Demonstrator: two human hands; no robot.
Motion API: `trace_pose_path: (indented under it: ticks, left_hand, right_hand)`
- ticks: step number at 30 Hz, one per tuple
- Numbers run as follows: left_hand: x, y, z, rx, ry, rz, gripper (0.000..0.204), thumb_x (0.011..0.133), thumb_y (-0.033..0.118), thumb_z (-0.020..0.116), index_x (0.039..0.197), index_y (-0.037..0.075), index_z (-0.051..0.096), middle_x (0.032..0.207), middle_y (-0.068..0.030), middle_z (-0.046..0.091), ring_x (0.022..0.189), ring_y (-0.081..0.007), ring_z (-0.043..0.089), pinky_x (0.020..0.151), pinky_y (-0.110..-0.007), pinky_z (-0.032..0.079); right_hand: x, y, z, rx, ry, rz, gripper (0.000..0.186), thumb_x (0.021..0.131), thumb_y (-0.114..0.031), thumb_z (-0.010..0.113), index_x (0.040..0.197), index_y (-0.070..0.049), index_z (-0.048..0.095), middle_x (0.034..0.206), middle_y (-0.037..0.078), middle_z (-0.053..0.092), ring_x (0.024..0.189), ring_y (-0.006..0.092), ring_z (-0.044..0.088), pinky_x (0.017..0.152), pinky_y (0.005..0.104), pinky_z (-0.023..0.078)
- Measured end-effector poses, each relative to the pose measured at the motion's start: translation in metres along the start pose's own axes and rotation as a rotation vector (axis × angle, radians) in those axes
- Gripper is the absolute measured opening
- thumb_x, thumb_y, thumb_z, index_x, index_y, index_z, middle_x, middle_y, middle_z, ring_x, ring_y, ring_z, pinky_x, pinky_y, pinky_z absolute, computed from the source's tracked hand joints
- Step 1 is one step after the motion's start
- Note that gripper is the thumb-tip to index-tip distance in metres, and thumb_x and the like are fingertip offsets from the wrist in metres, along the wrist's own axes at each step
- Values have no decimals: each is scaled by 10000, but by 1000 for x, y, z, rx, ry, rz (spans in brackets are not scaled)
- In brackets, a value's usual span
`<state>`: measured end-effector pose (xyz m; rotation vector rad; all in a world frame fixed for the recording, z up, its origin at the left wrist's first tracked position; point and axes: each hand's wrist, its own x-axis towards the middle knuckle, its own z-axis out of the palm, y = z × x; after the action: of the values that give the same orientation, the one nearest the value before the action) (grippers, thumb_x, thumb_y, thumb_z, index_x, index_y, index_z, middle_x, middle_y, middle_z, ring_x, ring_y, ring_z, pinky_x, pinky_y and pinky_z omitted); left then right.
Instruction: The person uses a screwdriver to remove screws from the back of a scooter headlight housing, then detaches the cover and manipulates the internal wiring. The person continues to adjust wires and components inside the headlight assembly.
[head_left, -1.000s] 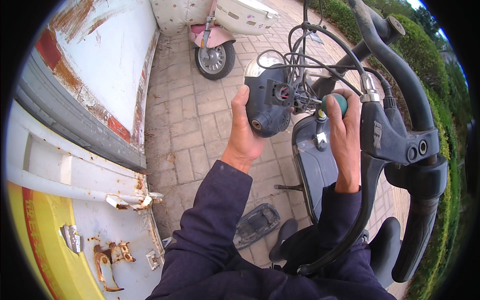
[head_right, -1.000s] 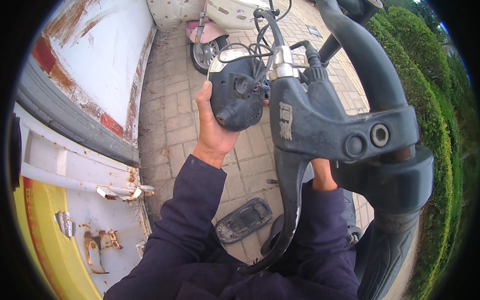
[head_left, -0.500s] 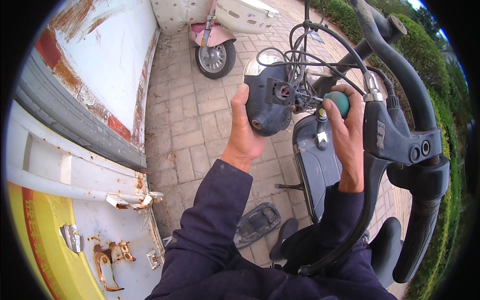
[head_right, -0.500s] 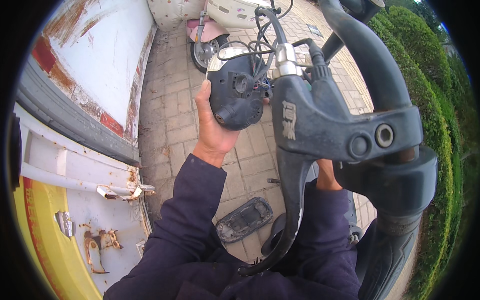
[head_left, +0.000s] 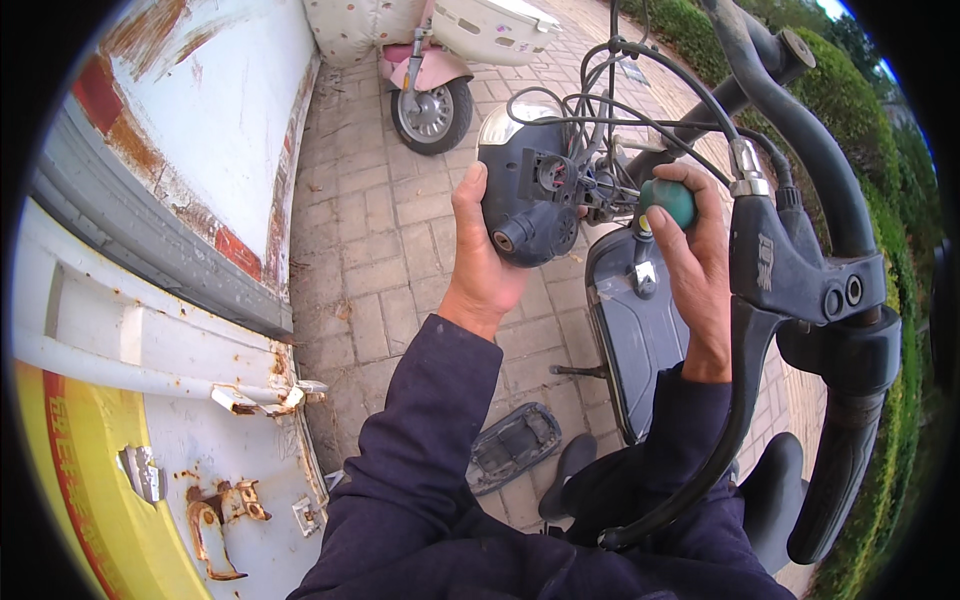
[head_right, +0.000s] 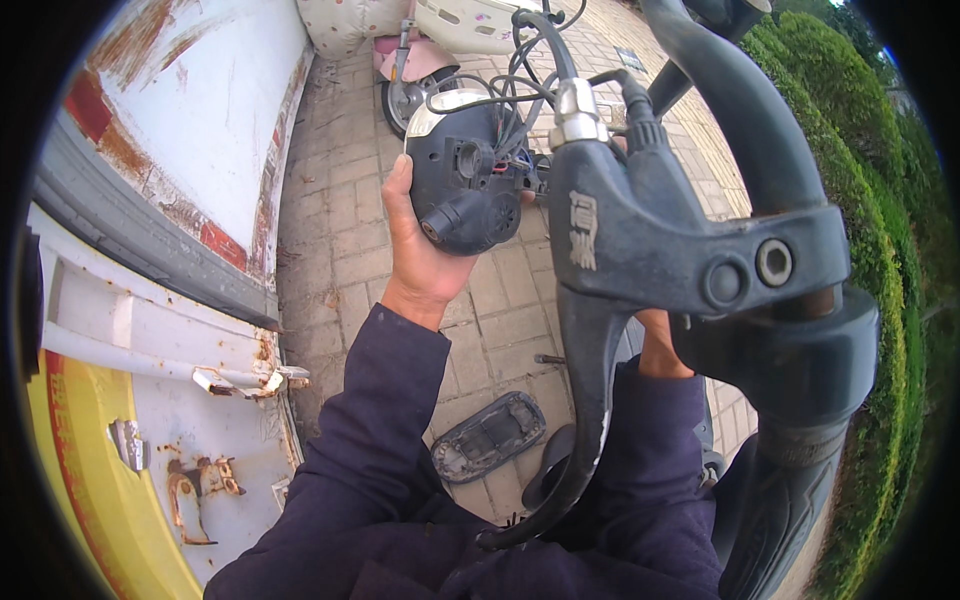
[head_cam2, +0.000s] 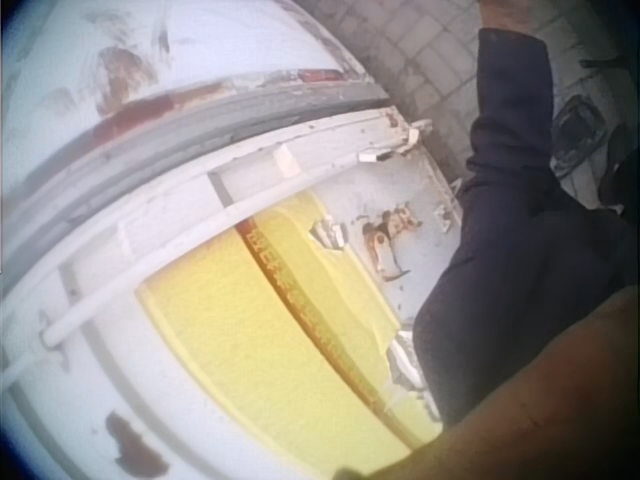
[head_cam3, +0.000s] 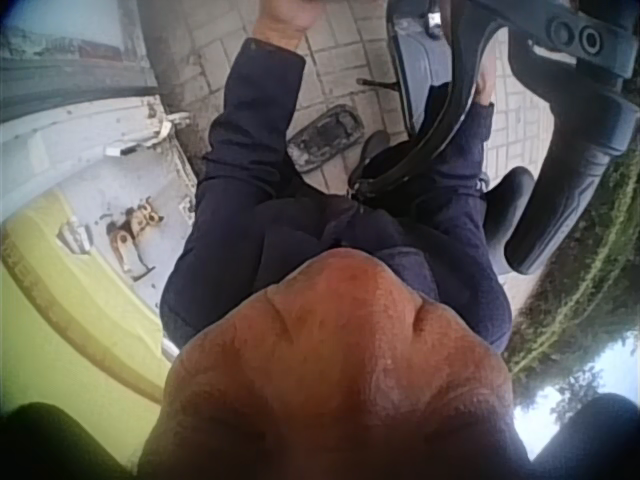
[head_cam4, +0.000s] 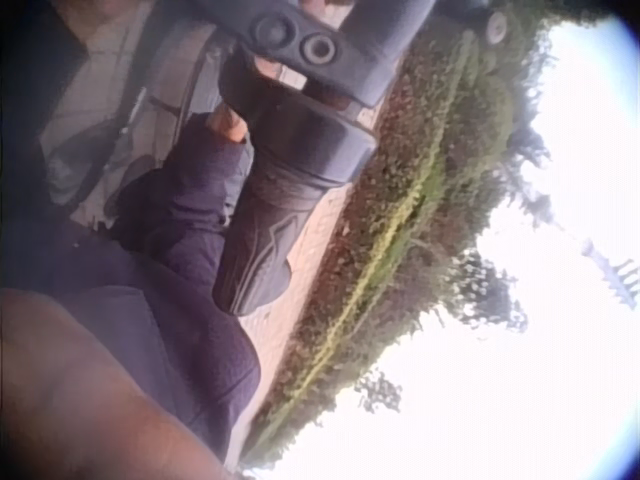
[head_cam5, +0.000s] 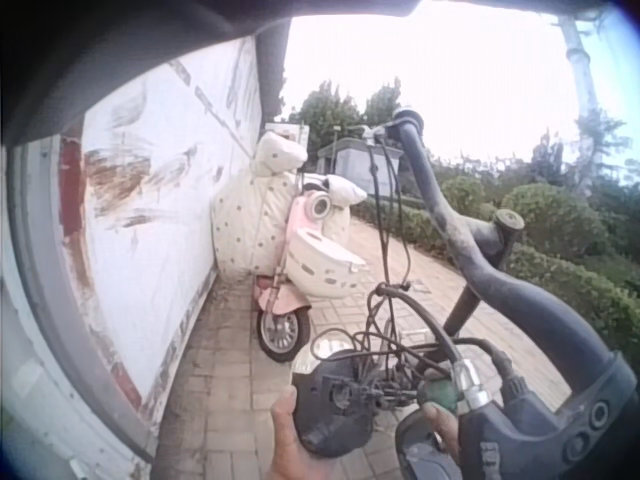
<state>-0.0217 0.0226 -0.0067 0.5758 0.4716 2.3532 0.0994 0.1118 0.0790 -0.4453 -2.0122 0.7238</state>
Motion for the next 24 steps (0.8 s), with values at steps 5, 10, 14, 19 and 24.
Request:
trace_pose_path:
  ticks: [5,10,14,19,24]
  left_hand:
    - [0,-1,1,95,-42,26,739,1012,655,406,1402,42,542,1240,-135,682,1079,-304,690,951,-494,573]
    - [-3,-1,3,114,6,18,732,1012,650,414,1399,43,545,1235,-137,683,1072,-305,692,949,-494,574]
    - [-2,4,2,50,-38,-2,731,1011,647,421,1406,43,540,1250,-138,675,1088,-299,686,957,-494,575]
    - [-1,0,2,90,-15,21,732,1016,646,410,1415,44,530,1271,-141,669,1109,-301,682,965,-499,574]
    - [-2,1,0,93,-26,21,712,1027,628,401,1417,47,527,1286,-141,667,1111,-301,683,961,-493,570]
  right_hand:
    - [0,6,-22,125,-182,150,424,1056,-411,564,1282,-54,587,1154,99,572,987,172,553,864,314,462]
    - [10,25,-30,-2,-238,122,329,1041,-309,603,1233,-41,604,1128,83,581,1006,160,554,894,294,456]
    - [13,32,-32,139,-317,154,296,992,-183,658,1255,-59,598,1137,77,581,1087,163,549,983,290,432]
    - [4,39,-22,109,-154,189,286,997,-187,651,1248,-61,597,1146,68,572,1076,152,542,963,275,434]
    - [1,47,-15,99,-113,99,265,998,-173,648,1235,-66,601,1151,56,563,1054,137,535,933,260,438]
